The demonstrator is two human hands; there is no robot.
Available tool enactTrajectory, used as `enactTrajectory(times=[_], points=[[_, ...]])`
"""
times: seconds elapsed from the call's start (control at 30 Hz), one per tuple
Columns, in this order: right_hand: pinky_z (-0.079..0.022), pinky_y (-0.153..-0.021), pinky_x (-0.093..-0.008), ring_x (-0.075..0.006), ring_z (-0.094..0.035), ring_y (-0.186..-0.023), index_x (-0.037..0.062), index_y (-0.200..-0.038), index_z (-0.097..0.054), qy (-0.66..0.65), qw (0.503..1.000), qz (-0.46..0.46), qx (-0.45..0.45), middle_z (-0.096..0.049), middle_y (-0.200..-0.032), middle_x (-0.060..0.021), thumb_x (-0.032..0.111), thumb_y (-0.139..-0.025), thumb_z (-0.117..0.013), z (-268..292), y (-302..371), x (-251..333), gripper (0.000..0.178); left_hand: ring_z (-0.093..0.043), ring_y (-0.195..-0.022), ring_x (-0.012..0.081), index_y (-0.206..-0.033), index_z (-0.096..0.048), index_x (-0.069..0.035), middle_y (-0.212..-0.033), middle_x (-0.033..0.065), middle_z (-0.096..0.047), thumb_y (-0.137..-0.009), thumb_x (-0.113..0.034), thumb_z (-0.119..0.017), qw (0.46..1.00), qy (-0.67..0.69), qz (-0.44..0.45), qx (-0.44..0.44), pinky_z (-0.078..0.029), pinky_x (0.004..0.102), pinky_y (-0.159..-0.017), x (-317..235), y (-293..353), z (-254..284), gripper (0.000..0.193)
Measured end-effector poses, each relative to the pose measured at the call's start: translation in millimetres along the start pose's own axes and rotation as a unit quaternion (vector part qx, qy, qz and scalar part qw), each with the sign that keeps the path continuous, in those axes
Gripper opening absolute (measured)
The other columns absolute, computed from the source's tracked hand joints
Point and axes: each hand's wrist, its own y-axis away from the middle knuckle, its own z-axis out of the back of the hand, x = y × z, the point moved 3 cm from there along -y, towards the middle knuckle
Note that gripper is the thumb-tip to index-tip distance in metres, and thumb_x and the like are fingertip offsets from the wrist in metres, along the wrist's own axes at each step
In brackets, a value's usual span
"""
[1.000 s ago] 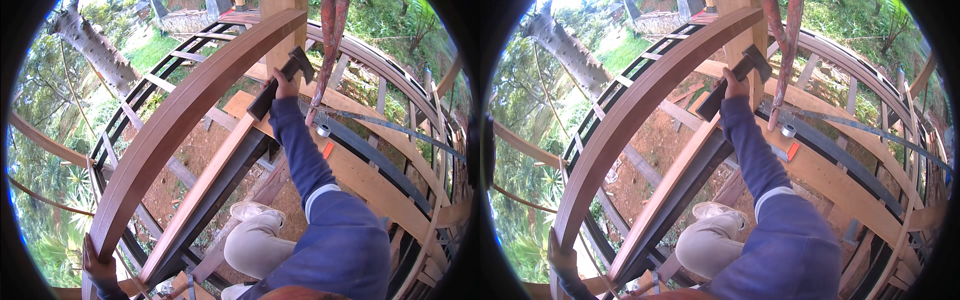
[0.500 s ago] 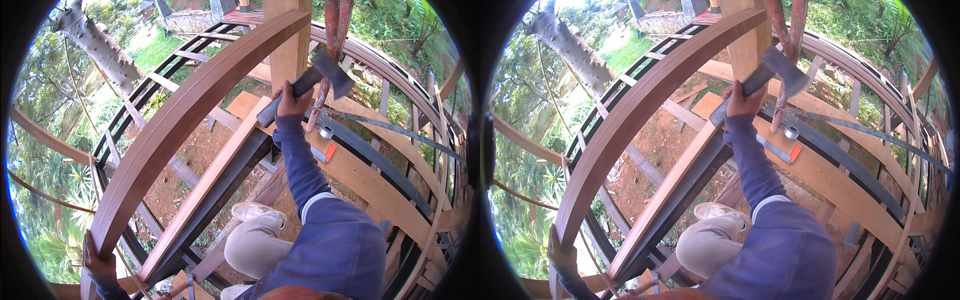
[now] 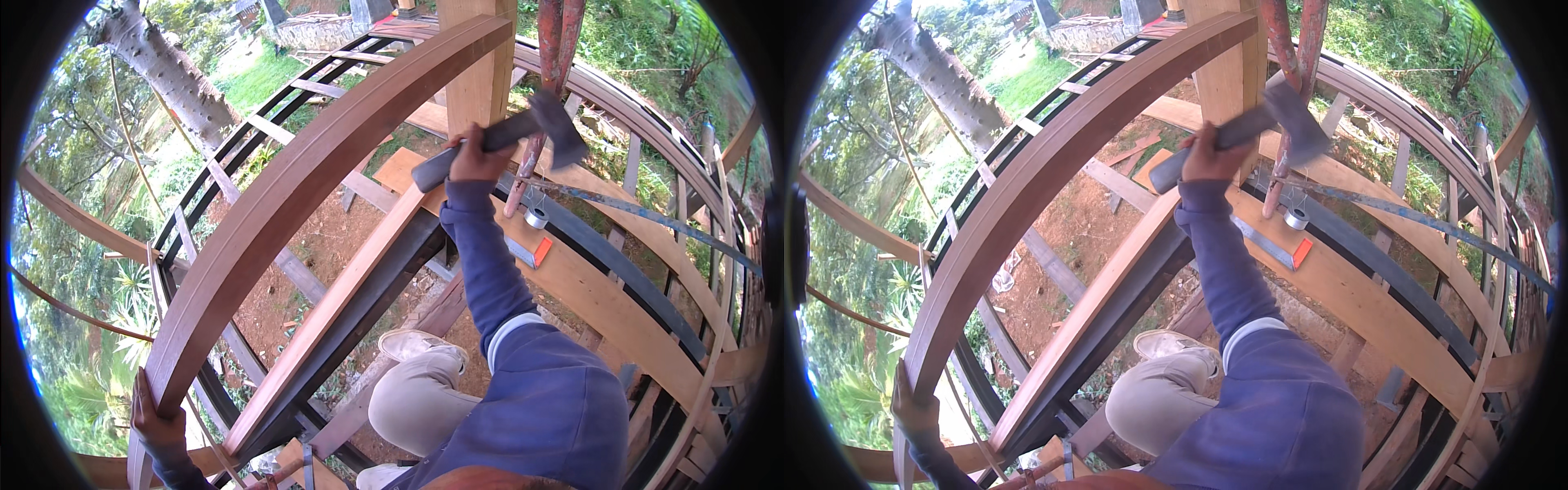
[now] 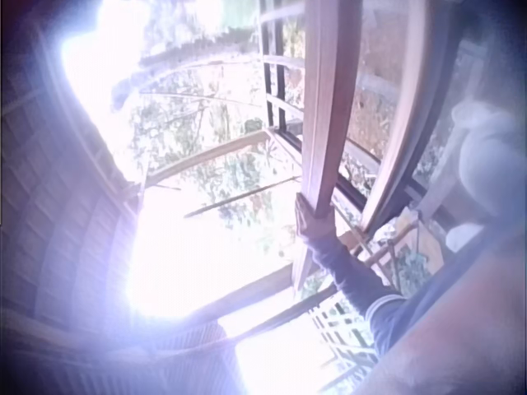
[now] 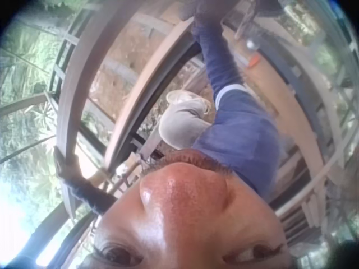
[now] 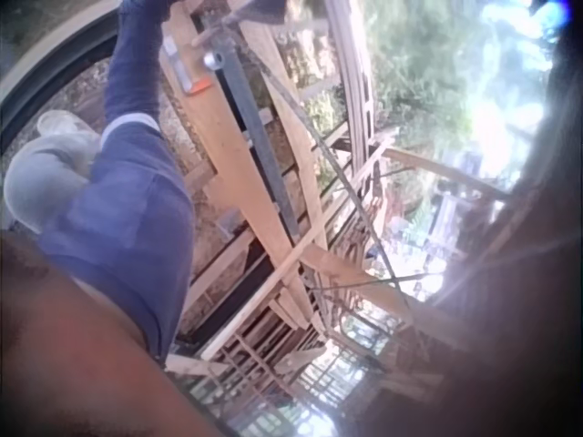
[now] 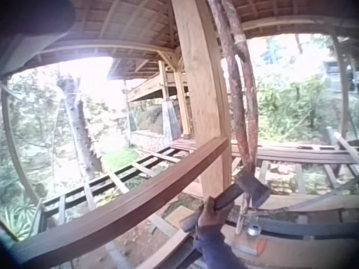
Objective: The person measures and marks a wooden plank using a ruler and pencil while positioned on a wooden framework. They then use a hand saw to cut the plank along the marked line. Finally, the person places the cut plank onto the structure.
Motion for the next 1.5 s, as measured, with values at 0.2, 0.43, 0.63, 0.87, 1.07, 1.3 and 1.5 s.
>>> enactTrajectory(times=[0.2,0.43,0.63,0.87,1.07,1.3,1.5], points=[[-0.051,-0.049,-0.0300,-0.0155,-0.059,-0.052,-0.0003,-0.115,-0.034,0.124,0.984,-0.018,0.129,-0.057,-0.079,-0.0085,0.004,-0.093,-0.061,19.3,7.8,-6.4,0.035,-0.059,-0.115,0.0486,-0.141,-0.049,0.002,-0.128,0.0313,-0.059,-0.063,0.000,-0.054,1.000,-0.020,0.015,-0.005,-0.047,0.0510,-0.101,9.4,5.1,1.1,0.078],[-0.053,-0.054,-0.0307,-0.0167,-0.065,-0.060,-0.0002,-0.114,-0.036,0.175,0.979,-0.001,0.109,-0.061,-0.079,-0.0112,0.004,-0.093,-0.062,-3.1,-13.7,-1.5,0.033,-0.060,-0.114,0.0486,-0.140,-0.049,0.003,-0.127,0.0317,-0.060,-0.063,0.000,-0.056,1.000,-0.009,-0.007,-0.004,-0.048,0.0506,-0.101,0.6,-2.7,-0.3,0.078],[-0.051,-0.050,-0.0306,-0.0153,-0.059,-0.053,0.0002,-0.114,-0.035,0.044,0.996,0.032,0.072,-0.059,-0.077,-0.0094,0.002,-0.095,-0.058,1.0,16.2,9.1,0.031,-0.059,-0.115,0.0488,-0.141,-0.048,0.004,-0.127,0.0319,-0.060,-0.062,0.000,-0.058,1.000,-0.014,-0.007,0.001,-0.048,0.0501,-0.101,3.6,0.2,3.9,0.079],[-0.051,-0.047,-0.0307,-0.0168,-0.060,-0.051,-0.0002,-0.116,-0.034,0.217,0.962,-0.036,0.162,-0.058,-0.073,-0.0093,0.008,-0.093,-0.062,3.8,0.2,0.9,0.037,-0.059,-0.115,0.0484,-0.141,-0.048,0.005,-0.126,0.0318,-0.060,-0.063,0.000,-0.059,1.000,-0.020,-0.009,-0.006,-0.048,0.0494,-0.101,8.8,0.0,-2.1,0.079],[-0.051,-0.050,-0.0306,-0.0169,-0.060,-0.052,-0.0007,-0.121,-0.028,-0.101,0.988,0.098,-0.067,-0.058,-0.074,-0.0097,-0.002,-0.094,-0.056,6.0,9.9,14.0,0.039,-0.060,-0.113,0.0482,-0.139,-0.049,0.005,-0.125,0.0318,-0.061,-0.063,0.001,-0.059,1.000,0.000,-0.006,-0.008,-0.049,0.0489,-0.100,2.0,-6.3,-3.4,0.077],[-0.052,-0.050,-0.0309,-0.0159,-0.060,-0.051,0.0005,-0.108,-0.036,0.042,0.991,0.007,0.125,-0.059,-0.071,-0.0094,0.005,-0.093,-0.063,-0.2,20.1,15.7,0.031,-0.062,-0.110,0.0482,-0.138,-0.051,0.005,-0.121,0.0321,-0.063,-0.064,0.001,-0.058,1.000,-0.012,0.002,0.002,-0.050,0.0490,-0.098,4.7,-3.6,7.9,0.074],[-0.053,-0.049,-0.0325,-0.0199,-0.065,-0.053,-0.0021,-0.113,-0.035,0.222,0.963,-0.035,0.152,-0.062,-0.075,-0.0121,0.006,-0.091,-0.063,-9.6,0.7,-28.0,0.036,-0.062,-0.110,0.0472,-0.138,-0.052,0.004,-0.121,0.0315,-0.063,-0.064,0.001,-0.060,0.999,-0.018,-0.030,-0.036,-0.051,0.0488,-0.097,-0.9,-9.3,-4.7,0.074]])
